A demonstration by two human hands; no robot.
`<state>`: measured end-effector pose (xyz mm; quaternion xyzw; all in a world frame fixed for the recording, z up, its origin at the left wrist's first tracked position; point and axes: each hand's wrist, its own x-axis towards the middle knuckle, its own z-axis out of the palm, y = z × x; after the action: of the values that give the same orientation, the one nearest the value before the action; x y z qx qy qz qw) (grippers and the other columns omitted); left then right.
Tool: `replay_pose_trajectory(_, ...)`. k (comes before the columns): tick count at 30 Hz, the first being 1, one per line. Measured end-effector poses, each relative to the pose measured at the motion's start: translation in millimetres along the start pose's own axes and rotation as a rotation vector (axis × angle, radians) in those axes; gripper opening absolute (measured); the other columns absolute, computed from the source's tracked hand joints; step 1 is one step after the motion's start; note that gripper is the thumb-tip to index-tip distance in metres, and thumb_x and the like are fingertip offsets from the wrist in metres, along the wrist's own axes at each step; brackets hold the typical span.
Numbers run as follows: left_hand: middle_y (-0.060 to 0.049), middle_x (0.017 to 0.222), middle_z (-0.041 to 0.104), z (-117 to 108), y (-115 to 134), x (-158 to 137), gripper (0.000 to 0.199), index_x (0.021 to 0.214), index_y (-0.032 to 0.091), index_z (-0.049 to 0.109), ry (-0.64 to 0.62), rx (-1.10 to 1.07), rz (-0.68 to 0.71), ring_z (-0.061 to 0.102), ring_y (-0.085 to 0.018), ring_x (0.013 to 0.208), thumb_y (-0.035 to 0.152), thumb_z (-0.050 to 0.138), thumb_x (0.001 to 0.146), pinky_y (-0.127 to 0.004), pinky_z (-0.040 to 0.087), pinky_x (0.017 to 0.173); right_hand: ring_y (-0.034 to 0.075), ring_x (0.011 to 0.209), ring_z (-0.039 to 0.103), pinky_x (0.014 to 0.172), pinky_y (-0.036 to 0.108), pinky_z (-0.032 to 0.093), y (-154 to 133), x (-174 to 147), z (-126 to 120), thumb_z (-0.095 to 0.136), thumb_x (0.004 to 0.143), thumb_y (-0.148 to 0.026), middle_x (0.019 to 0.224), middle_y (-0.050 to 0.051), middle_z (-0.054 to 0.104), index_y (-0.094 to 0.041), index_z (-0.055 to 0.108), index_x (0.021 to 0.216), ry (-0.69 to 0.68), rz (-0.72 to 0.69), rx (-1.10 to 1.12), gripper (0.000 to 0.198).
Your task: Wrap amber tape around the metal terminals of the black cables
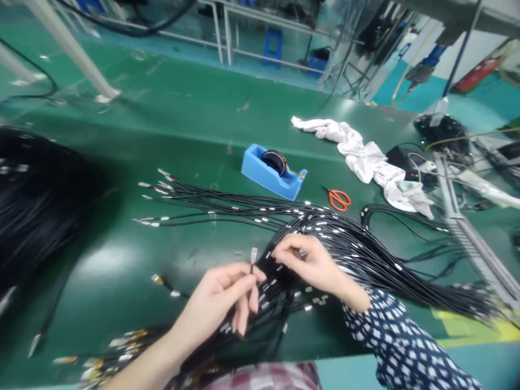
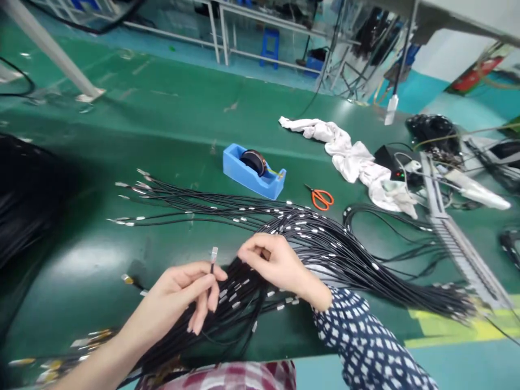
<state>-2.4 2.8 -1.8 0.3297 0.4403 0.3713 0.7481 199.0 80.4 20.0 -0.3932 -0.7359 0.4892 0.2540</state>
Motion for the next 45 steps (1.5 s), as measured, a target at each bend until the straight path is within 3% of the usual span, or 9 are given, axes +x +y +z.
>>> replay_pose_trajectory(9, -0.001, 0.058, 0.066, 4, 5, -4, 0.031, 0.095, 0.012, 0.068, 0.096, 0.213, -0.095, 0.05, -0.006, 0.032, 0.041, 0.062, 0.085, -0.016, 0.033, 0.034, 0.008, 0.059, 0.051, 0.053, 0.019, 0.041, -10, 8, 13, 0.066, 0.085, -0.032, 0.069, 0.001, 0.063, -0.013, 0.07, 0.085, -0.009, 0.011, 0.22, 0.02)
replay_pose_trajectory(14, 0.003, 0.049, 0.059, 5, 0, -2, 0.03, 0.103, 0.015, 0.071, 0.142, 0.379, 0.056, 0.051, -0.01, 0.048, 0.039, 0.061, 0.087, -0.022, 0.044, 0.055, 0.008, 0.059, 0.053, 0.054, 0.018, 0.043, -7, 7, 12, 0.067, 0.085, -0.035, 0.069, 0.0, 0.064, -0.013, 0.068, 0.083, -0.103, -0.05, 0.187, 0.022)
replay_pose_trajectory(17, 0.004, 0.051, 0.06, 3, -6, -2, 0.033, 0.109, 0.019, 0.071, 0.223, 0.345, 0.095, 0.049, -0.011, 0.047, 0.041, 0.063, 0.086, -0.023, 0.044, 0.053, 0.01, 0.071, 0.062, 0.066, 0.018, 0.048, 9, 17, -21, 0.062, 0.088, -0.043, 0.085, 0.001, 0.071, -0.018, 0.071, 0.092, -0.168, -0.015, -0.142, 0.026)
replay_pose_trajectory(20, 0.001, 0.056, 0.065, 2, -7, -2, 0.031, 0.101, 0.022, 0.077, 0.3, 0.319, 0.141, 0.058, -0.015, 0.055, 0.044, 0.068, 0.08, -0.026, 0.049, 0.059, 0.014, 0.093, 0.064, 0.084, 0.022, 0.047, 38, 28, -80, 0.048, 0.097, -0.037, 0.103, 0.005, 0.071, -0.022, 0.071, 0.101, 0.171, 0.275, -0.742, 0.028)
replay_pose_trajectory(24, -0.007, 0.096, 0.076, 5, -3, 0, 0.026, 0.092, 0.025, 0.081, 0.328, 0.417, 0.178, 0.065, -0.024, 0.094, 0.044, 0.071, 0.077, -0.03, 0.052, 0.077, 0.024, 0.097, 0.064, 0.087, 0.033, 0.046, 80, 30, -138, 0.052, 0.091, -0.018, 0.106, 0.016, 0.069, -0.012, 0.07, 0.103, 0.298, 0.443, -0.966, 0.023)
replay_pose_trajectory(28, -0.006, 0.086, 0.072, 13, 1, 4, 0.026, 0.098, 0.026, 0.08, 0.202, 0.52, 0.198, 0.063, -0.02, 0.086, 0.041, 0.066, 0.082, -0.027, 0.05, 0.074, 0.026, 0.098, 0.062, 0.088, 0.033, 0.045, 109, 30, -148, 0.051, 0.088, -0.016, 0.109, 0.016, 0.066, -0.014, 0.068, 0.109, 0.322, 0.472, -1.07, 0.028)
replay_pose_trajectory(37, -0.004, 0.076, 0.063, 18, 3, 1, 0.022, 0.093, 0.021, 0.08, 0.154, 0.527, 0.202, 0.059, -0.016, 0.069, 0.033, 0.065, 0.083, -0.023, 0.045, 0.059, 0.029, 0.103, 0.06, 0.09, 0.037, 0.043, 127, 38, -157, 0.05, 0.084, -0.016, 0.111, 0.018, 0.063, -0.012, 0.068, 0.109, 0.376, 0.506, -1.021, 0.03)
replay_pose_trajectory(42, -0.004, 0.078, 0.064, 13, 1, 1, 0.022, 0.095, 0.023, 0.08, 0.157, 0.543, 0.199, 0.06, -0.018, 0.075, 0.035, 0.065, 0.084, -0.024, 0.048, 0.066, 0.028, 0.101, 0.062, 0.093, 0.037, 0.043, 120, 38, -168, 0.061, 0.073, -0.013, 0.102, 0.015, 0.069, -0.012, 0.071, 0.1, 0.392, 0.522, -0.831, 0.028)
replay_pose_trajectory(45, -0.004, 0.079, 0.065, 10, 1, 1, 0.023, 0.094, 0.025, 0.08, 0.168, 0.564, 0.184, 0.061, -0.019, 0.077, 0.039, 0.065, 0.083, -0.025, 0.049, 0.069, 0.022, 0.093, 0.066, 0.087, 0.032, 0.048, 103, 27, -167, 0.058, 0.078, -0.017, 0.1, 0.012, 0.072, -0.011, 0.069, 0.106, 0.384, 0.469, -0.631, 0.031)
